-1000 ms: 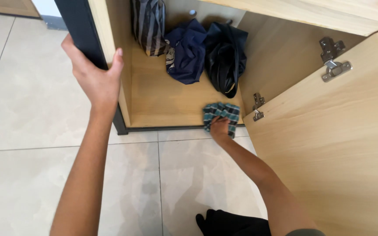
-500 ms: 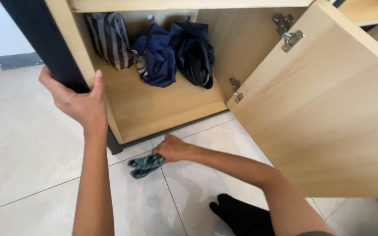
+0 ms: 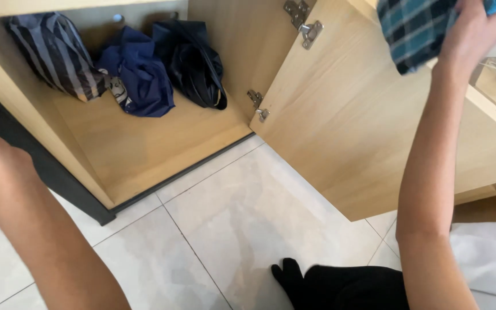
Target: Wiping down a wooden cabinet door and handle, then cleaning a room door.
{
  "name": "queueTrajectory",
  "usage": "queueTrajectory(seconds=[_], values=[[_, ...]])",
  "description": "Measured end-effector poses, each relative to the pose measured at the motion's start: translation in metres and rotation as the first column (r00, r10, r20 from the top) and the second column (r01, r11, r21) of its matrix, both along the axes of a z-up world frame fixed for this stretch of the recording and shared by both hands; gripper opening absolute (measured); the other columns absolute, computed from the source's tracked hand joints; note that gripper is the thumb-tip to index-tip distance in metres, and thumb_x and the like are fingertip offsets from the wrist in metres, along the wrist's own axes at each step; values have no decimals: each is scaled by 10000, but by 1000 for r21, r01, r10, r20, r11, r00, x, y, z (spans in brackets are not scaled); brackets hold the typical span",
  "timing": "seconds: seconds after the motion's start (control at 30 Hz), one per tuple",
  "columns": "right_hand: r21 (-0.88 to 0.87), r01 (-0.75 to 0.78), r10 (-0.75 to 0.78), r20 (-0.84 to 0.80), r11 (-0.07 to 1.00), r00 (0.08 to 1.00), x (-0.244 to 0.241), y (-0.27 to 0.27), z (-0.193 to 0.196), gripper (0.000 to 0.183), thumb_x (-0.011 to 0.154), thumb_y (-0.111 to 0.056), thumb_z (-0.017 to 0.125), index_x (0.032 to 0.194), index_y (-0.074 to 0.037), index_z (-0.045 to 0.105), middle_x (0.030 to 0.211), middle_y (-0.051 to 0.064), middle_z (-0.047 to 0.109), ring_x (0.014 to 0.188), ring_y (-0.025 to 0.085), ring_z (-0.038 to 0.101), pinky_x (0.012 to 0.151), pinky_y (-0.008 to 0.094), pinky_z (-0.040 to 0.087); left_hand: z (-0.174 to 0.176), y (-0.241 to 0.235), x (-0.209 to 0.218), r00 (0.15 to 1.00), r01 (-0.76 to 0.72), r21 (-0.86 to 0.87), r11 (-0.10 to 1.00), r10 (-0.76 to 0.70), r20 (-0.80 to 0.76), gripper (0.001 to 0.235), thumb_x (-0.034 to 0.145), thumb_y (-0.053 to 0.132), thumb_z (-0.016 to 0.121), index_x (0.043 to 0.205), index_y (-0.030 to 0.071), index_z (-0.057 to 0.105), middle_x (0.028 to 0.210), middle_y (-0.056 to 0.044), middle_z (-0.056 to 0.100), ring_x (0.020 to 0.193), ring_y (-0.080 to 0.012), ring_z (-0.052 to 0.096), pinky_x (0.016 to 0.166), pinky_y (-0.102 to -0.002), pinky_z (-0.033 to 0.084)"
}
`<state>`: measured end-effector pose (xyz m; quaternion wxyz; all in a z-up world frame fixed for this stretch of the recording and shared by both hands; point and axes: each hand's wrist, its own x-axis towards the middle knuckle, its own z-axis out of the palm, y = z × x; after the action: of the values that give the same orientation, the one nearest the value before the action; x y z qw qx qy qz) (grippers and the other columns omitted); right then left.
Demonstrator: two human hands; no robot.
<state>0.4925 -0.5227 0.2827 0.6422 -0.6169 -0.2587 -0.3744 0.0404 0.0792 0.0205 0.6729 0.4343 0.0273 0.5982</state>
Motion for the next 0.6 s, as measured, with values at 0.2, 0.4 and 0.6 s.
queueTrajectory(seconds=[0.2, 0.4, 0.6], values=[[-463, 617, -619, 172, 636, 766, 5, -45, -31, 366, 829, -313, 682, 993, 9, 738, 949, 230, 738, 905, 447, 673, 861, 506, 478, 34, -13, -20, 993, -4, 100, 995, 15, -114, 594, 1152, 370, 385, 1545, -39, 561, 1506, -183, 614, 1412, -294, 610, 1194, -413, 493], [-691, 462, -516, 149, 556, 844, -25, -57, -17, 382, 858, -210, 569, 1071, 77, 703, 998, 355, 678, 982, 545, 619, 918, 545, 467, 41, -20, -21, 978, -35, 150, 988, 65, -198, 588, 1157, 377, 365, 1531, -36, 552, 1496, -180, 626, 1399, -286, 630, 1174, -401, 497], [-911, 221, -483, 28, 347, 875, -49, -55, 16, 455, 944, -301, 600, 1128, 106, 684, 1013, 383, 668, 1004, 513, 653, 922, 518, 495, 42, -23, -9, 960, -70, 185, 980, 116, -253, 582, 1161, 383, 345, 1517, -33, 543, 1487, -177, 639, 1386, -277, 650, 1154, -388, 500]])
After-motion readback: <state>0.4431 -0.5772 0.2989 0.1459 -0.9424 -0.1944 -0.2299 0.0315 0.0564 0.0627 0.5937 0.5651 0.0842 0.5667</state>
